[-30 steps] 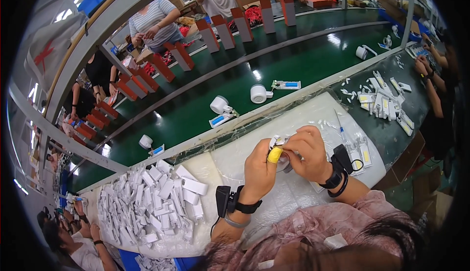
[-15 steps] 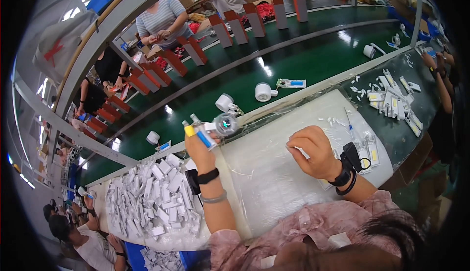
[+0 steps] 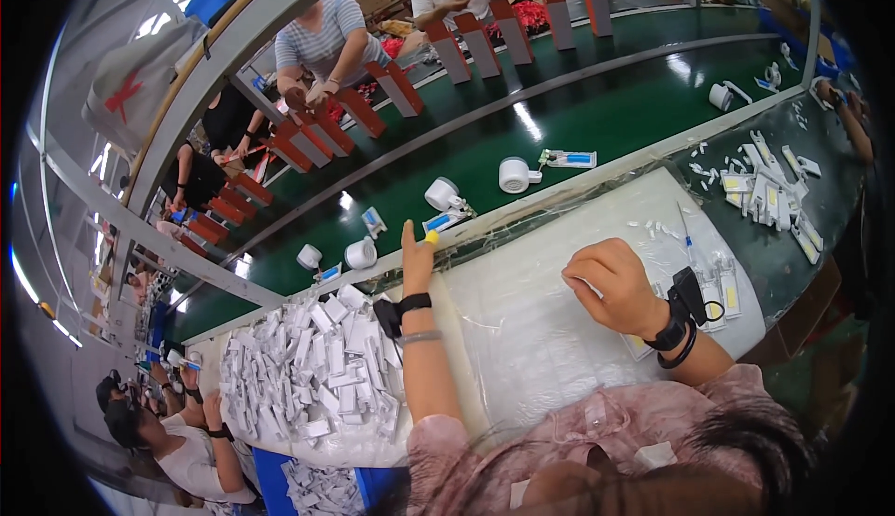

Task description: The person assembles a handheld fan by inserting a battery and motor into the housing, snapping on the fan head, and fitting the handle cover. After setting the fan aside, they use a pen to mark several small labels and stick them onto light panels.

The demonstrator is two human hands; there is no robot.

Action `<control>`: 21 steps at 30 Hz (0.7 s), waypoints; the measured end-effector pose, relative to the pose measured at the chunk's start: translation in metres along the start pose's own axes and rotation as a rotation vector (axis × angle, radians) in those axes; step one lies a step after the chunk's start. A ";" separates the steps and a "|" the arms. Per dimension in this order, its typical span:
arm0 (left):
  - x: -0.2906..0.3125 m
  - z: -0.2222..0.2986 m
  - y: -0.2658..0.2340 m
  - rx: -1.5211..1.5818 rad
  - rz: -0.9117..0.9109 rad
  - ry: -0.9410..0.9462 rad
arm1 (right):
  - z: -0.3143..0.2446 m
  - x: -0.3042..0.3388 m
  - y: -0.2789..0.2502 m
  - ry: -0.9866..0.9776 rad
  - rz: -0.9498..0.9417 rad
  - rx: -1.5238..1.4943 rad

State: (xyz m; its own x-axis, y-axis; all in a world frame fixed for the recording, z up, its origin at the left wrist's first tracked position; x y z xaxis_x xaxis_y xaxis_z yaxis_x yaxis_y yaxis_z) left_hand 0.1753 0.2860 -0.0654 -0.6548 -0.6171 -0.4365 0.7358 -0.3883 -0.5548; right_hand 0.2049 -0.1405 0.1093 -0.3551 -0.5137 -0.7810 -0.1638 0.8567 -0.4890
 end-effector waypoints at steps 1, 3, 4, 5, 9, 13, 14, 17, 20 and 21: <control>-0.002 0.009 0.006 -0.129 -0.039 0.040 | -0.002 -0.001 0.001 -0.008 -0.003 -0.004; -0.005 0.011 0.013 -0.421 -0.058 0.128 | -0.006 -0.002 0.006 -0.025 -0.029 -0.031; -0.009 0.020 0.019 -0.415 -0.063 0.133 | -0.004 -0.001 0.005 -0.021 -0.027 -0.023; -0.012 0.028 0.028 -0.507 -0.155 0.086 | -0.002 0.001 0.005 -0.008 -0.042 -0.010; -0.021 0.067 0.037 -0.706 -0.247 0.073 | 0.005 0.005 0.008 0.013 -0.077 -0.002; -0.025 0.081 0.039 -0.651 -0.312 0.057 | 0.001 0.004 0.013 -0.007 -0.101 -0.011; -0.024 0.086 0.038 -0.644 -0.286 0.075 | 0.000 0.004 0.015 -0.016 -0.123 -0.008; 0.001 0.125 0.040 -0.327 -0.432 -0.034 | 0.010 0.005 0.017 0.028 -0.159 0.016; 0.040 0.170 0.043 0.197 -0.657 -0.167 | 0.023 0.006 0.021 0.123 -0.178 0.029; 0.050 0.190 0.044 0.429 -0.734 -0.134 | 0.028 0.007 0.022 0.176 -0.176 0.035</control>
State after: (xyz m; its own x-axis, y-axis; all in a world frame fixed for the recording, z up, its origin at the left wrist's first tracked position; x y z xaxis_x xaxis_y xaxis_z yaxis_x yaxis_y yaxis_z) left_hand 0.2076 0.1076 0.0231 -0.9844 -0.1732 0.0306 0.1530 -0.9292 -0.3363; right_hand 0.2249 -0.1260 0.0821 -0.4791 -0.6367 -0.6042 -0.2066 0.7508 -0.6274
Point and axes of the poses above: each hand's wrist, its own x-axis away from the middle knuckle, its own y-axis out of the palm, z = x × y, the point moved 8 cm from there along -x, towards the middle knuckle, and after that the axes turned 4 degrees about y, right-handed, at the moved point
